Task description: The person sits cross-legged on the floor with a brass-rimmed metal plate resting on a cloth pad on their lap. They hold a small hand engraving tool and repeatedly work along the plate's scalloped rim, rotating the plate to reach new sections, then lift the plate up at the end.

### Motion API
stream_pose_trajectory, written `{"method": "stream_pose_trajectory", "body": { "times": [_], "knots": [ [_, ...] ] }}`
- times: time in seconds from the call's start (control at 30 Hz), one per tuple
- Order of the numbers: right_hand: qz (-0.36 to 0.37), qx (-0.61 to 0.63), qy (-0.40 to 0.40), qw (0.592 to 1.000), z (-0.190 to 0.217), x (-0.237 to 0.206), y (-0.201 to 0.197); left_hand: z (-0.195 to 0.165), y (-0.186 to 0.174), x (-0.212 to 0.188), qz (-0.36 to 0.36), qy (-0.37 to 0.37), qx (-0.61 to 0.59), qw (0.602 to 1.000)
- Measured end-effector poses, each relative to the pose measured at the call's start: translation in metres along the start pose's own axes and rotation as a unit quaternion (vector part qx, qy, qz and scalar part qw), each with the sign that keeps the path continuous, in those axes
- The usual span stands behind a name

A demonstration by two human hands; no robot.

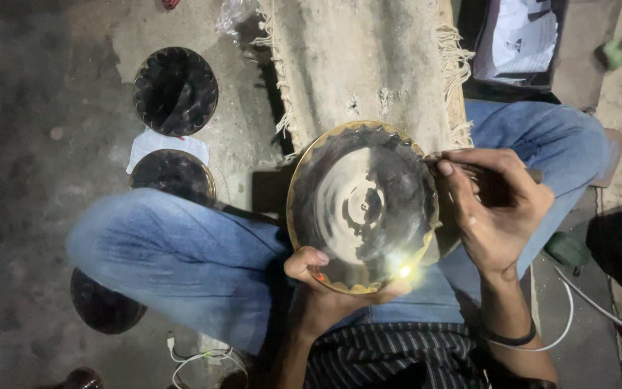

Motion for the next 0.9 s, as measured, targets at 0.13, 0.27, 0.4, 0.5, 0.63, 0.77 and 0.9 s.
{"method": "stream_pose_trajectory", "body": {
  "times": [0.13,0.27,0.4,0.5,0.63,0.77,0.9],
  "knots": [
    [-0.011,0.051,0.028,0.998,0.006,-0.015,0.000,0.003,-0.003,-0.015,-0.011,-0.024,-0.061,0.998],
    [-0.047,0.014,-0.007,0.999,0.004,-0.044,-0.004,-0.002,-0.008,-0.012,0.032,0.051,0.087,0.994],
    [-0.073,0.012,-0.049,0.996,0.004,-0.072,-0.005,-0.018,-0.023,-0.011,-0.026,0.045,-0.026,0.998],
    [-0.108,-0.023,-0.134,0.985,0.020,-0.079,-0.009,-0.040,-0.034,-0.004,-0.030,0.045,-0.089,0.995],
    [-0.064,0.011,-0.093,0.994,0.016,-0.073,-0.010,-0.047,-0.043,0.004,-0.021,0.019,-0.136,0.990],
    [-0.046,0.022,-0.050,0.997,0.008,-0.065,-0.011,-0.032,-0.044,0.012,-0.012,0.001,-0.166,0.986],
    [-0.037,0.034,-0.038,0.998,0.012,-0.063,-0.011,-0.027,-0.046,0.012,-0.011,0.000,-0.157,0.988]
  ]
}}
Point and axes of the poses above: each hand's wrist, its own x-axis towards the middle knuckle, its own y-axis out of the palm, z = x × y, the point moved 7 cm from there along x, towards the middle knuckle, and after that the axes turned 14 degrees about y, right-handed, at the moved point
